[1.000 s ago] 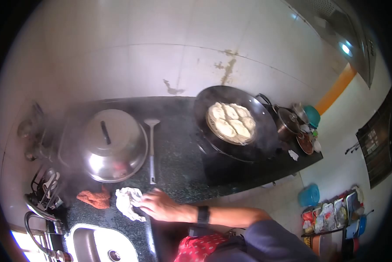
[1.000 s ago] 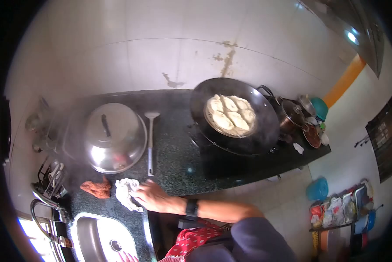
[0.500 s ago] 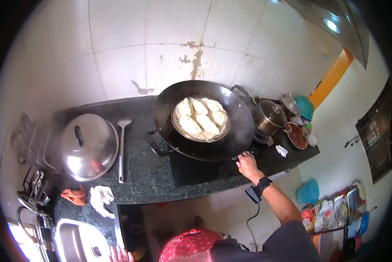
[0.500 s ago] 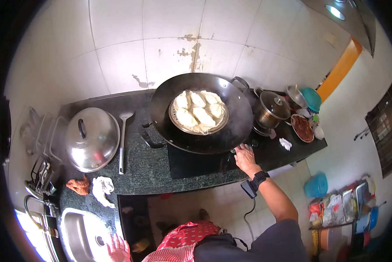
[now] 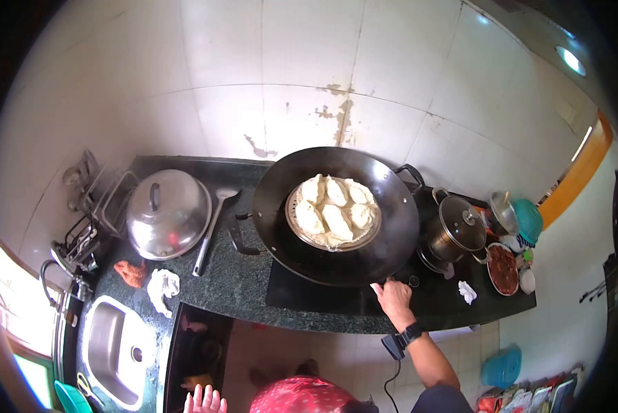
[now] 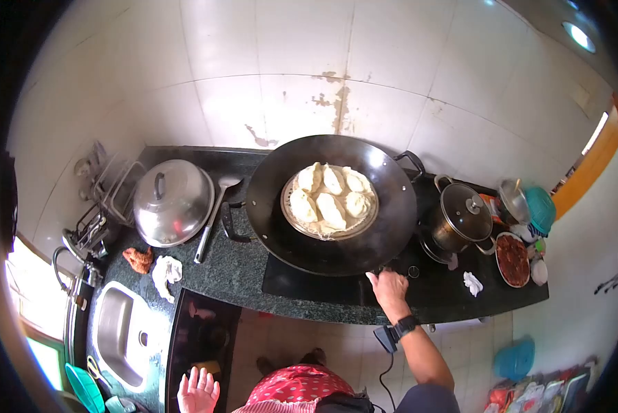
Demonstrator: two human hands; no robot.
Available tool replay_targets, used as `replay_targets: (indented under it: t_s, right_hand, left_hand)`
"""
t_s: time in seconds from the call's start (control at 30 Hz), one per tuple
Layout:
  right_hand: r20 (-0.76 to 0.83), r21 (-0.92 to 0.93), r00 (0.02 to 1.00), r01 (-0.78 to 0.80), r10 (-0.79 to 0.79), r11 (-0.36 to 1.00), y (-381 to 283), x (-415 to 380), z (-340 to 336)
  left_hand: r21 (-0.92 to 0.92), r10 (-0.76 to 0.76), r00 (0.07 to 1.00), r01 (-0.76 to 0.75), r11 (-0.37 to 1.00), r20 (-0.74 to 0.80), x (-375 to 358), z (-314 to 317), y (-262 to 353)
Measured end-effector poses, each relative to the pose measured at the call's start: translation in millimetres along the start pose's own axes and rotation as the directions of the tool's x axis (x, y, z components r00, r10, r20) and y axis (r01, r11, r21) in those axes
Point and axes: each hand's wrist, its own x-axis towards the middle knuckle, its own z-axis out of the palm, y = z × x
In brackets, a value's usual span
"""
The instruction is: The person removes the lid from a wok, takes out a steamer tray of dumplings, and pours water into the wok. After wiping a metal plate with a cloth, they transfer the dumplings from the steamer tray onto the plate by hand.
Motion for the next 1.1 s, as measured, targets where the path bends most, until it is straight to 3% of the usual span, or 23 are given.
replay_targets:
  t_s: [0.07, 0.1, 0.2, 0.33, 0.43, 0.63, 0.8, 0.97, 1.1]
  right_hand:
    - [0.108, -0.021, 0.993, -0.039, 0.041, 0.999, -9.1, -23.5, -22.7]
    - [0.155, -0.015, 0.987, -0.028, 0.030, 1.000, -15.2, -36.4, -33.3]
    - [0.325, 0.151, 0.938, 0.072, -0.118, 0.986, -23.7, -74.0, -36.1]
    - [0.502, 0.317, 0.766, 0.269, -0.402, 0.909, -75.4, -89.5, -40.7]
    - [0.591, 0.350, 0.664, 0.301, -0.458, 0.887, -129.1, -85.4, -51.1]
    - [0.569, 0.363, 0.504, 0.555, -0.650, 0.748, -228.3, -79.5, -41.4]
    - [0.428, 0.410, 0.366, 0.736, -0.826, 0.538, -311.1, -83.8, -18.5]
    - [0.256, 0.506, 0.223, 0.798, -0.941, 0.327, -391.9, -104.5, -8.1]
    - [0.285, 0.483, 0.143, 0.833, -0.948, 0.271, -432.8, -119.4, 1.8]
  left_hand:
    - [0.017, 0.001, 0.999, 0.000, 1.000, -0.053, -6.4, 11.8, -1.7]
    - [-0.023, -0.014, 0.999, 0.014, 1.000, 0.032, -4.5, 0.9, 1.3]
    - [-0.046, -0.012, 0.998, 0.015, 0.999, 0.063, 15.2, -32.8, 6.2]
    - [-0.040, 0.045, 0.992, -0.040, 0.998, 0.121, -0.2, -34.1, 20.4]
    - [-0.071, 0.121, 0.987, -0.114, 0.991, 0.104, -13.8, -48.5, 35.1]
    - [-0.246, 0.242, 0.969, -0.224, 0.943, 0.045, -43.1, -107.2, 61.6]
    - [-0.352, 0.330, 0.944, -0.313, 0.882, -0.014, -67.7, -156.6, 77.4]
    - [-0.410, 0.389, 0.920, -0.372, 0.833, -0.046, -77.8, -191.6, 87.5]
    - [-0.432, 0.362, 0.930, -0.352, 0.830, -0.062, -76.2, -204.4, 91.2]
